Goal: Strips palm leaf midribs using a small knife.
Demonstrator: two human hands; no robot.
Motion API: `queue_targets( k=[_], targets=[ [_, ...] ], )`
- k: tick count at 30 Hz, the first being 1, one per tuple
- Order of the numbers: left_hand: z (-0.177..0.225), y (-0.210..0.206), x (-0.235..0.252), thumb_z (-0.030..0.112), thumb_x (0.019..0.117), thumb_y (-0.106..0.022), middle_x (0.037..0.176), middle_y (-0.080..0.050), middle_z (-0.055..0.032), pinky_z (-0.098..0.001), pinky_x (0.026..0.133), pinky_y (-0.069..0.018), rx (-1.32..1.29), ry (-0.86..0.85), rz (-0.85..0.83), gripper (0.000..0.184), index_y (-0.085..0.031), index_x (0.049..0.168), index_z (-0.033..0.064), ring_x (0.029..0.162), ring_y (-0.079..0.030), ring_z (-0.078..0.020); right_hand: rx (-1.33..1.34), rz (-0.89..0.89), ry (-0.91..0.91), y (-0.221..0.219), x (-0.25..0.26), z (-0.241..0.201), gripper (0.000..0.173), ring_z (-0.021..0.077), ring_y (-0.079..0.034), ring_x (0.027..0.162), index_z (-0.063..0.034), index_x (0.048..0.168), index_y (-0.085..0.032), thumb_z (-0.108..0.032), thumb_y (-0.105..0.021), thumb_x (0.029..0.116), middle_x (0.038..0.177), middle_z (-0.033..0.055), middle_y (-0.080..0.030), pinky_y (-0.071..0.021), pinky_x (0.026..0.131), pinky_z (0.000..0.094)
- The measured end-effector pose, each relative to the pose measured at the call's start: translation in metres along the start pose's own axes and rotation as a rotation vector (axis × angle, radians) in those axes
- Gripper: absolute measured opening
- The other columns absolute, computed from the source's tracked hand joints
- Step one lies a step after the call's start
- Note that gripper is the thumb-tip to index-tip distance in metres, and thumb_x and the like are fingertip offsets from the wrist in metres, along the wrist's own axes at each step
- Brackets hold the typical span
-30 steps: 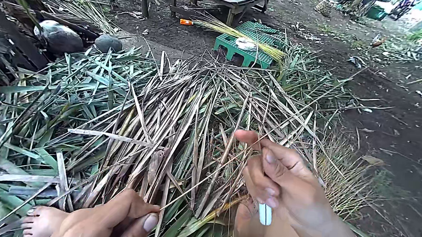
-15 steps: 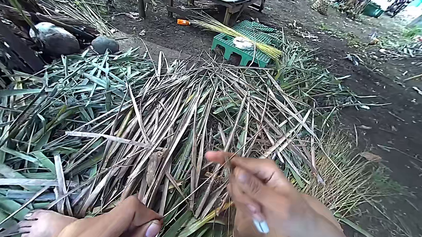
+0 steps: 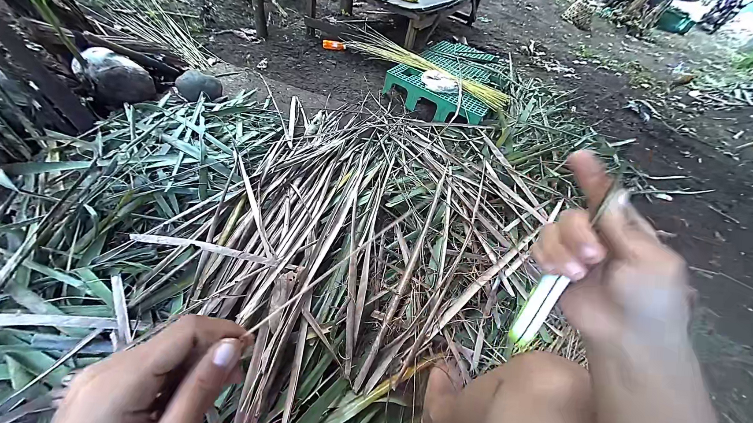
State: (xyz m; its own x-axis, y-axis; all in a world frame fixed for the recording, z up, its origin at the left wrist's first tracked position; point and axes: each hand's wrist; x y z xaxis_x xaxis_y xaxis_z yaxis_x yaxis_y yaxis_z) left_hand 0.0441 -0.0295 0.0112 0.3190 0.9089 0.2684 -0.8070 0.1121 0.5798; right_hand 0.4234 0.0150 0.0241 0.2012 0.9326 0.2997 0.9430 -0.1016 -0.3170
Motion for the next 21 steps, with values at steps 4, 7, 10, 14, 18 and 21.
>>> queue_targets(
  k=[4, 7, 10, 14, 18, 21],
  targets=[
    [0.01, -0.016, 0.002, 0.02, 0.1067, -0.053, 0.077, -0.062, 0.0005, -0.013, 0.061, -0.0457, 0.004, -0.045, 0.012, 0.027, -0.065, 0.1, -0.0038, 0.068, -0.055, 0.0057, -0.044, -0.45, -0.097, -0.033, -0.029, 0.023, 0.044, -0.006, -0.05, 0.057, -0.0188, 0.148, -0.051, -0.036, -0.047, 0.1079, 0.06, -0.0158, -0.049, -0.0468, 0.062, 0.0133],
    [0.017, -0.024, 0.002, 0.018, 0.1069, -0.052, 0.074, -0.062, -0.0051, -0.0138, 0.062, -0.046, 0.016, -0.089, -0.006, 0.027, -0.064, 0.098, -0.0055, 0.066, -0.055, 0.0026, -0.029, -0.625, -0.113, -0.054, -0.046, 0.031, 0.047, -0.0102, -0.045, 0.058, -0.001, 0.147, -0.049, -0.03, -0.044, 0.1097, 0.066, -0.0157, -0.047, -0.0412, 0.056, 0.0078],
    [0.024, -0.029, 0.003, 0.016, 0.1062, -0.052, 0.072, -0.062, -0.0094, -0.0148, 0.06, -0.0455, 0.04, -0.112, -0.033, 0.027, -0.065, 0.097, -0.0066, 0.064, -0.056, -0.0005, -0.046, -0.669, -0.107, -0.07, -0.057, 0.033, 0.045, -0.0103, -0.041, 0.056, 0.0063, 0.144, -0.05, -0.023, -0.044, 0.1094, 0.07, -0.0128, -0.049, -0.0375, 0.052, 0.0075],
    [0.033, -0.034, 0.003, 0.015, 0.1054, -0.053, 0.069, -0.062, -0.0113, -0.0158, 0.056, -0.0422, 0.03, -0.126, -0.063, 0.027, -0.065, 0.095, -0.0071, 0.06, -0.053, -0.0026, -0.032, -0.661, -0.058, -0.079, -0.064, 0.039, 0.038, -0.0142, -0.04, 0.06, 0.0083, 0.134, -0.058, -0.016, -0.044, 0.1084, 0.084, -0.009, -0.061, -0.0361, 0.053, 0.0047],
    [0.037, -0.035, 0.001, 0.013, 0.1045, -0.053, 0.067, -0.06, -0.0127, -0.016, 0.056, -0.0403, 0.035, -0.161, -0.034, 0.026, -0.064, 0.093, -0.008, 0.06, -0.052, -0.0042, -0.006, -0.581, 0.007, -0.072, -0.058, 0.041, 0.037, -0.015, -0.043, 0.062, 0.0041, 0.13, -0.063, -0.021, -0.046, 0.1091, 0.08, -0.0143, -0.06, -0.0377, 0.055, 0.0044],
    [0.037, -0.033, 0.0, 0.013, 0.1046, -0.053, 0.067, -0.06, -0.0136, -0.0171, 0.056, -0.0406, 0.061, -0.175, -0.008, 0.026, -0.064, 0.093, -0.0079, 0.06, -0.052, -0.0058, -0.005, -0.478, 0.017, -0.06, -0.047, 0.038, 0.033, -0.0106, -0.046, 0.058, -0.0061, 0.125, -0.067, -0.027, -0.049, 0.1084, 0.064, -0.0178, -0.048, -0.0409, 0.056, 0.0081]
  ],
)
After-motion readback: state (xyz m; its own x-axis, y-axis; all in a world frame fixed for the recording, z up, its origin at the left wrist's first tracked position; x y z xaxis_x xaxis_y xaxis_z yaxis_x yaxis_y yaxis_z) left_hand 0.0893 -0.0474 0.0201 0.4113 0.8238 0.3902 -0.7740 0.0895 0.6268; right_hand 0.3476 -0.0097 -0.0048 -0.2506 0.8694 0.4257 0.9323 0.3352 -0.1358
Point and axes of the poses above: each hand's wrist, its own x-axis towards the middle knuckle, its own y-axis out of the back of the hand, z = x × y
